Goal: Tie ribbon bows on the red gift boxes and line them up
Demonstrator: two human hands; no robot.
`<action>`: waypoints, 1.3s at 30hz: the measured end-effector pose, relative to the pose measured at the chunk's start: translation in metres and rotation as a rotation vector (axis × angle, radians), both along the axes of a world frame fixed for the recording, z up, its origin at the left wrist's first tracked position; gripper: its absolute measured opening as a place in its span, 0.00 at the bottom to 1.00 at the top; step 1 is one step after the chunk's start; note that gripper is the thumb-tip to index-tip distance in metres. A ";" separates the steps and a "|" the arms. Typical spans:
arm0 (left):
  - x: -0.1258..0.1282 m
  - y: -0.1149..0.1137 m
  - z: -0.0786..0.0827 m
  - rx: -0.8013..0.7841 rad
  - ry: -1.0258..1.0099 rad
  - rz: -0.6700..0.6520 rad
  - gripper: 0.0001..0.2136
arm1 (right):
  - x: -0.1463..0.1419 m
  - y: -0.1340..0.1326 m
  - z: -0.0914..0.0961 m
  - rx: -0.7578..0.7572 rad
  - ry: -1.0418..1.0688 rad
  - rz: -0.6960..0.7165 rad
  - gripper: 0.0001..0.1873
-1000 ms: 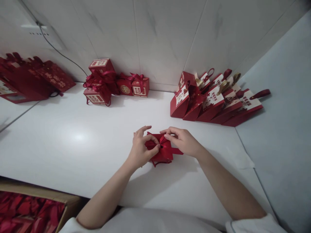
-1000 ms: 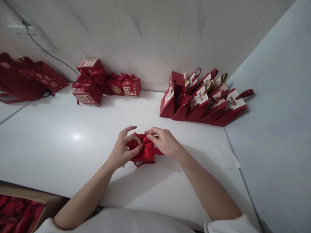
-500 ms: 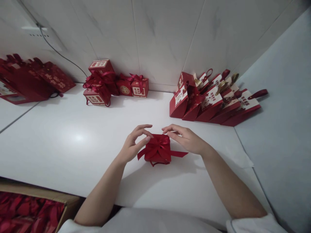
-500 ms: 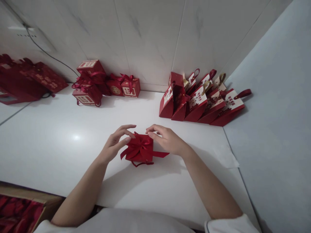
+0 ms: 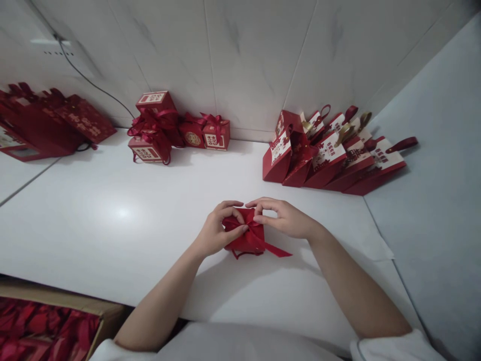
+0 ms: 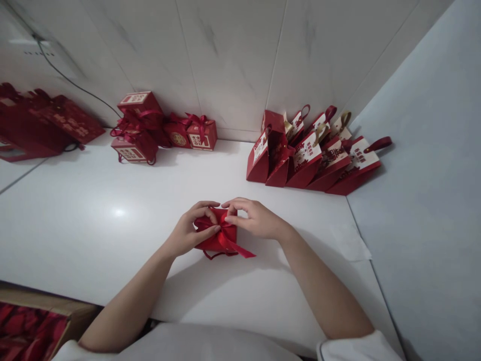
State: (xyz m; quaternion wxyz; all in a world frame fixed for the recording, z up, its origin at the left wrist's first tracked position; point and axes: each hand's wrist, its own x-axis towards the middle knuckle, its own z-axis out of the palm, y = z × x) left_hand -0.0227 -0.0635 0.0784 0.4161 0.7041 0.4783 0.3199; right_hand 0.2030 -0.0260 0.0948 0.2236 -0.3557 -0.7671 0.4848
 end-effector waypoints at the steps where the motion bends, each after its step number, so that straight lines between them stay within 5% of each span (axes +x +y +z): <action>1: 0.000 0.000 0.000 -0.004 -0.005 -0.005 0.06 | 0.000 0.000 -0.001 -0.004 0.009 -0.008 0.09; 14: -0.022 0.006 0.012 0.116 -0.019 -0.098 0.07 | 0.001 0.000 0.003 -0.076 0.019 0.061 0.08; 23: -0.017 0.007 -0.002 0.394 0.002 0.186 0.07 | 0.004 -0.001 0.009 -0.063 -0.011 0.066 0.10; 25: -0.016 0.008 -0.002 0.354 0.007 0.193 0.08 | 0.003 -0.002 0.010 -0.080 0.001 0.065 0.11; 32: -0.024 0.008 0.009 0.021 -0.081 -0.123 0.02 | 0.002 -0.001 0.007 -0.113 0.038 0.068 0.12; 39: -0.031 0.011 0.014 -0.020 -0.041 -0.143 0.03 | 0.000 0.000 0.005 -0.109 0.038 0.058 0.13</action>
